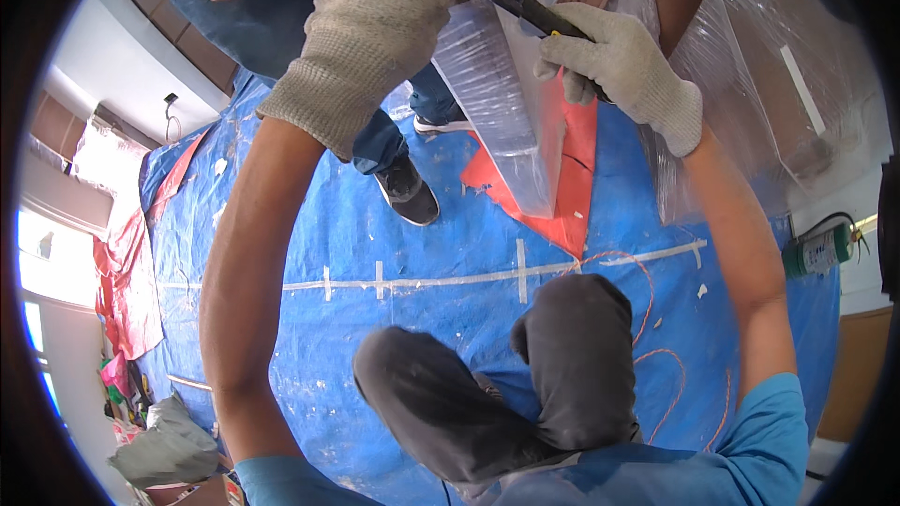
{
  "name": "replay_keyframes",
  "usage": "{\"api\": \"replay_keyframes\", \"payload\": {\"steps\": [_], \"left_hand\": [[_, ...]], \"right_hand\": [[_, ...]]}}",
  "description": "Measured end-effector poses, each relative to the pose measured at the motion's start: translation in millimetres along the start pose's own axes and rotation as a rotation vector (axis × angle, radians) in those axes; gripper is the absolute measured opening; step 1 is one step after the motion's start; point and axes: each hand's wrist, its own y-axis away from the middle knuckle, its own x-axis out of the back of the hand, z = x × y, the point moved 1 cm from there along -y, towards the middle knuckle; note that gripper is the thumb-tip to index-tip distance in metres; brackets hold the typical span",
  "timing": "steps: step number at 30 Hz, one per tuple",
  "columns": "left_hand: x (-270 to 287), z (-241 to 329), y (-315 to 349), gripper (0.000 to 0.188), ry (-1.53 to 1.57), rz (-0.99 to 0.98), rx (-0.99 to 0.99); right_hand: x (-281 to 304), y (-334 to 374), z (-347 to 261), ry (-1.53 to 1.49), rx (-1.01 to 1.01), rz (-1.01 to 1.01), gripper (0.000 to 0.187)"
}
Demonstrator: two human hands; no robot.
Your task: The person uses a utility knife to cut plastic wrap off a wooden panel and then lifts a panel from a stack.
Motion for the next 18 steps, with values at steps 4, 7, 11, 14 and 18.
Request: {"api": "replay_keyframes", "payload": {"steps": [4,7,11,14,18], "left_hand": [[20,3,-10,0.015,-0.016,-0.081,0.017],[8,-4,-4,0.010,-0.102,-0.144,-0.004],[23,1,-2,0.015,-0.066,-0.224,-0.036],[22,3,-5,0.024,-0.067,-0.216,-0.035],[-17,23,21,0.039,-0.142,0.177,0.030]], "right_hand": [[8,-9,12,0.081,0.045,-0.110,0.034],[-7,-1,22,0.030,-0.060,-0.061,0.034],[4,13,39,0.023,0.014,-0.010,0.033],[13,17,33,0.022,0.086,0.011,0.033],[17,22,30,0.027,0.071,0.035,0.033]]}}
